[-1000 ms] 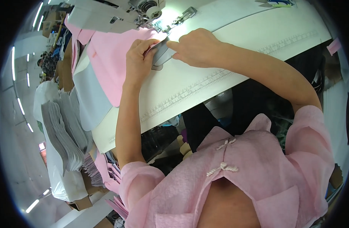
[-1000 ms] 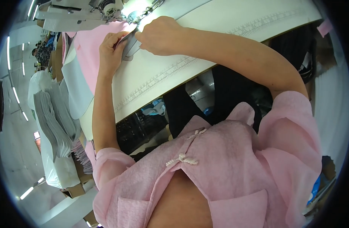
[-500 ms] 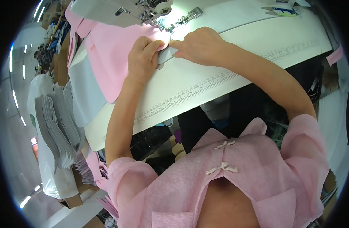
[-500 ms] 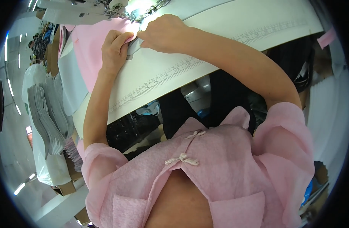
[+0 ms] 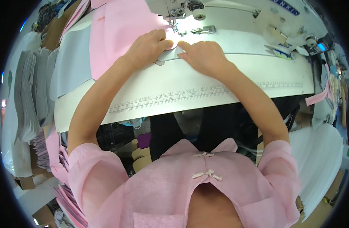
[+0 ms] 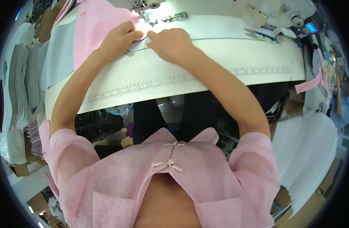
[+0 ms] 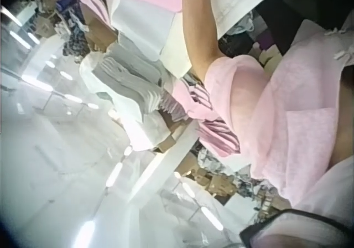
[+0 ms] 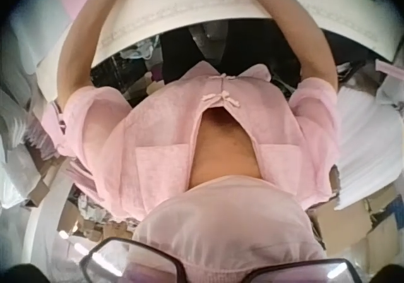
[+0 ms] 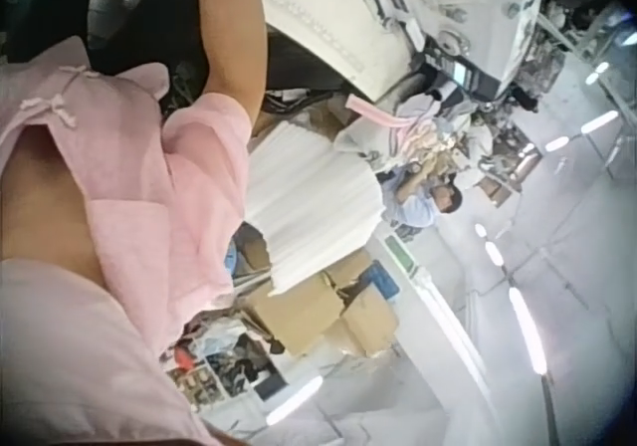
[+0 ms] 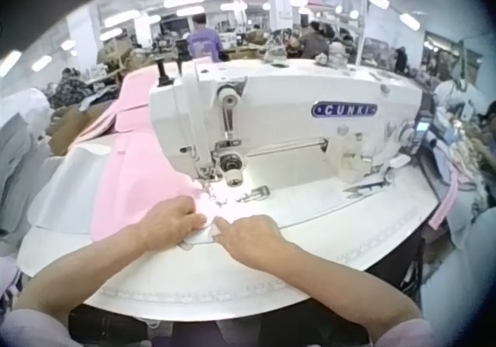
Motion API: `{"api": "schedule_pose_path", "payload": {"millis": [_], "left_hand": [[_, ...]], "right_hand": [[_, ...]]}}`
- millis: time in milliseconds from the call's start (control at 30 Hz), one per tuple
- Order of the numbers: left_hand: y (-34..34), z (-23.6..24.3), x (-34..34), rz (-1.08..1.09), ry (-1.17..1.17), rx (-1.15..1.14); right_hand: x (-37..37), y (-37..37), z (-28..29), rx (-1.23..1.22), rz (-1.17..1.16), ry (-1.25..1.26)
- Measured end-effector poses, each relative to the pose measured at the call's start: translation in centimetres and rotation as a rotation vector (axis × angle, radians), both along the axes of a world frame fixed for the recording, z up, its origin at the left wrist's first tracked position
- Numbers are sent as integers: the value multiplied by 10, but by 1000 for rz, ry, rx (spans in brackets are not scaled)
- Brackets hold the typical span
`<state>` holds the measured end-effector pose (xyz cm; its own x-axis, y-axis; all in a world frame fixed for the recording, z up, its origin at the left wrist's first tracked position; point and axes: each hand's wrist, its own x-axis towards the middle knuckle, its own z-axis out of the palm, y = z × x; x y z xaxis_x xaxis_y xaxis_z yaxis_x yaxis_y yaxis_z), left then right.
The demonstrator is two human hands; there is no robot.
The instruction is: Sewing and assembling pink fabric bags using an industrial sewing machine.
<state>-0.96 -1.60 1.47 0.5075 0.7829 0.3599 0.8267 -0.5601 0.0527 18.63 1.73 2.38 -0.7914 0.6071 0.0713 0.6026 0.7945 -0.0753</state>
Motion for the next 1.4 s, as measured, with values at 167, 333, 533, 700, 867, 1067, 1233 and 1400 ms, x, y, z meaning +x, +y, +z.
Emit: {"api": "schedule_pose_path", "payload": {"millis": [167, 333, 533, 700, 867, 1067, 1233, 1400], "left_hand": [[1, 5, -3, 54, 99, 15], [7, -6, -7, 137, 82, 22], [14, -10, 23, 278, 107, 50], [15, -3, 35, 382, 95, -20], [8, -4, 28, 503, 113, -39], [5, 7, 35, 287, -55, -223], [-104, 40, -74, 1021, -111, 162], [-179, 3, -177, 1660, -205, 26]], "right_hand": [[-12, 2, 0, -48, -31, -8], [-18, 4, -6, 16, -49, 120], [-7, 14, -11, -11, -108, 175], [1, 18, -21, 13, -113, 277], [-15, 16, -25, 27, -79, 258], [3, 23, -24, 15, -100, 396], [1, 13, -20, 23, -22, 404], [3, 13, -16, -2, -96, 323]]}}
